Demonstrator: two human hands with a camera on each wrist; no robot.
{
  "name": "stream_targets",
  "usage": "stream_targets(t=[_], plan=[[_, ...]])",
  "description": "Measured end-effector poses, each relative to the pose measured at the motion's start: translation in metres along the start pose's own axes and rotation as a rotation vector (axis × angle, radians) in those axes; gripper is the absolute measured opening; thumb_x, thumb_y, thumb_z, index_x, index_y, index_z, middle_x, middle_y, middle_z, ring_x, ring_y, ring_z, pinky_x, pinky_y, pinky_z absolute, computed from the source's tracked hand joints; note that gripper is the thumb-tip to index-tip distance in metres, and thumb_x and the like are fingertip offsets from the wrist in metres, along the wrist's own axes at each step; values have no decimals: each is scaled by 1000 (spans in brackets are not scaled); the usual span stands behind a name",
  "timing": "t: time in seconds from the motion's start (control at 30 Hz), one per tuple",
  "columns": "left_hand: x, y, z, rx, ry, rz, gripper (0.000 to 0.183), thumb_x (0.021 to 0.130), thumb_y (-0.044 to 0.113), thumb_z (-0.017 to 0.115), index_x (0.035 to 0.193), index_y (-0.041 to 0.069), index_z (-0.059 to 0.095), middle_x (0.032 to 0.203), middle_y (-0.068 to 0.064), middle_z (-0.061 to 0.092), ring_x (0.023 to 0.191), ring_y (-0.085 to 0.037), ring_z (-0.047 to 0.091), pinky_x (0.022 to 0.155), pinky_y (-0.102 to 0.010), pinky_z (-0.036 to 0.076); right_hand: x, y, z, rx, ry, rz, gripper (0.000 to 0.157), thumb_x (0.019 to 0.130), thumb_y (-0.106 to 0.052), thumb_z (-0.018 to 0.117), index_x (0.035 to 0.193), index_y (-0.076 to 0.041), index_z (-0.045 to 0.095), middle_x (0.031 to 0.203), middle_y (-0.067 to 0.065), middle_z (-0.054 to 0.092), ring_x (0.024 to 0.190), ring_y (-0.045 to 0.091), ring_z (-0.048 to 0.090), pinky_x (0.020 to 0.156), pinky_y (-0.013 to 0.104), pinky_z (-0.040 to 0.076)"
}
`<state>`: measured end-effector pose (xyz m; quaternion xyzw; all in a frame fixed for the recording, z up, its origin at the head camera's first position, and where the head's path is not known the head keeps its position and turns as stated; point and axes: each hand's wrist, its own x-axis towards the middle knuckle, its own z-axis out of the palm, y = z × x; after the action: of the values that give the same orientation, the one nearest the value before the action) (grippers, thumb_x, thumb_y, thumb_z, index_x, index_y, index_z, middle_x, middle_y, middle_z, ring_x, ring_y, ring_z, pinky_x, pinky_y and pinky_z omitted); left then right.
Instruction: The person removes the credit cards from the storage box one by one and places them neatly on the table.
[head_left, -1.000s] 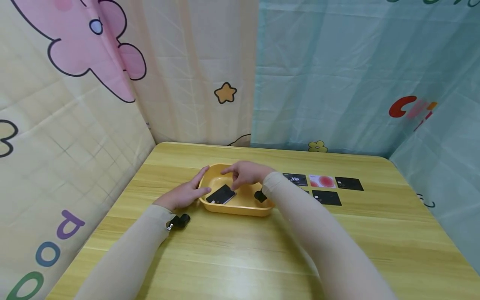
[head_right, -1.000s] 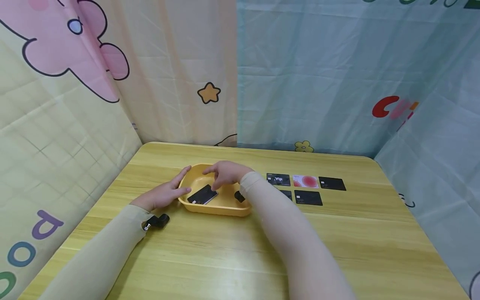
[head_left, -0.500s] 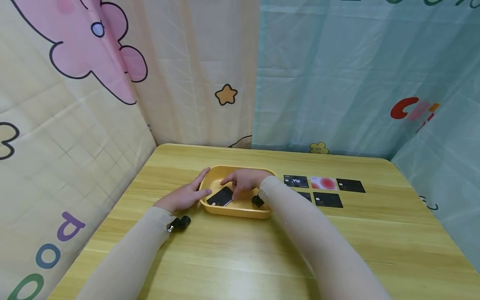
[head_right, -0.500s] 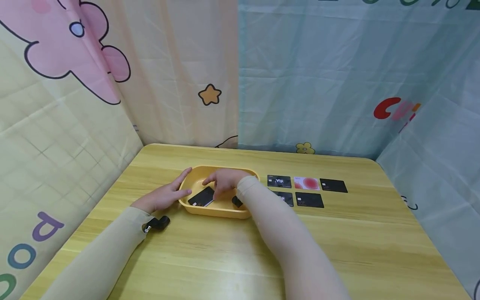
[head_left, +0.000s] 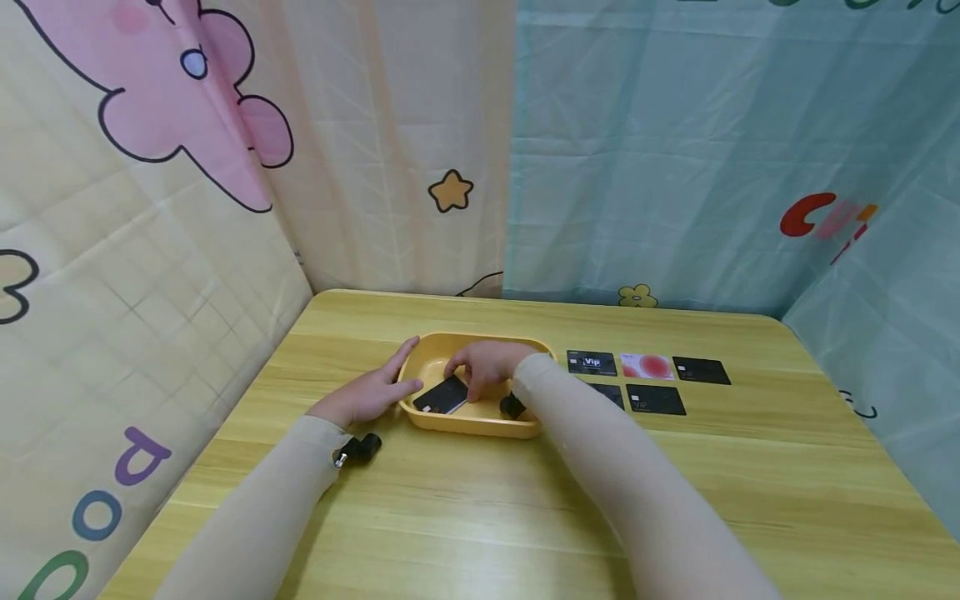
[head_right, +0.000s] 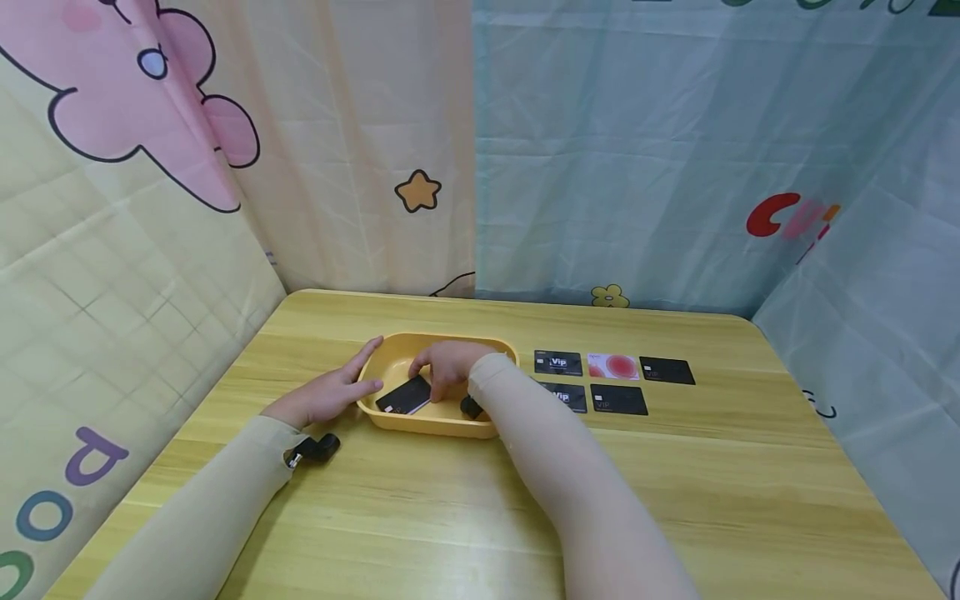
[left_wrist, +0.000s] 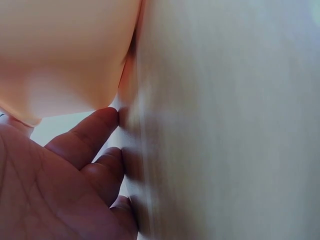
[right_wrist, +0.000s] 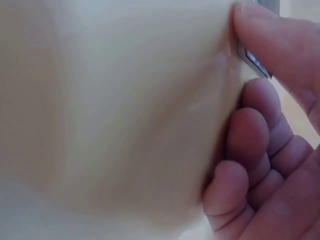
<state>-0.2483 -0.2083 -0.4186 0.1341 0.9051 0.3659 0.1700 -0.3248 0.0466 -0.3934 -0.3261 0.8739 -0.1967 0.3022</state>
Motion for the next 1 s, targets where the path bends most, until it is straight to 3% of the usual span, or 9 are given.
stream_targets(t=[0.33,1.0], plan=[[-1,1,1,11,8,-6,84,107,55,50,169,39,-5,174,-21,19,154,-49,34,124,-68,26,5,2,3,-10,21,31,53,84,-6,85,132,-25,71,85,3,61,74,18,57,67,29,46],[-1,0,0,15,6,-1,84,108,54,50,169,42,-6,175,-21,18,155,-49,32,125,-68,25,6,6,3,27,15,15,54,83,-4,84,132,-23,72,84,2,59,73,17,55,66,28,45]])
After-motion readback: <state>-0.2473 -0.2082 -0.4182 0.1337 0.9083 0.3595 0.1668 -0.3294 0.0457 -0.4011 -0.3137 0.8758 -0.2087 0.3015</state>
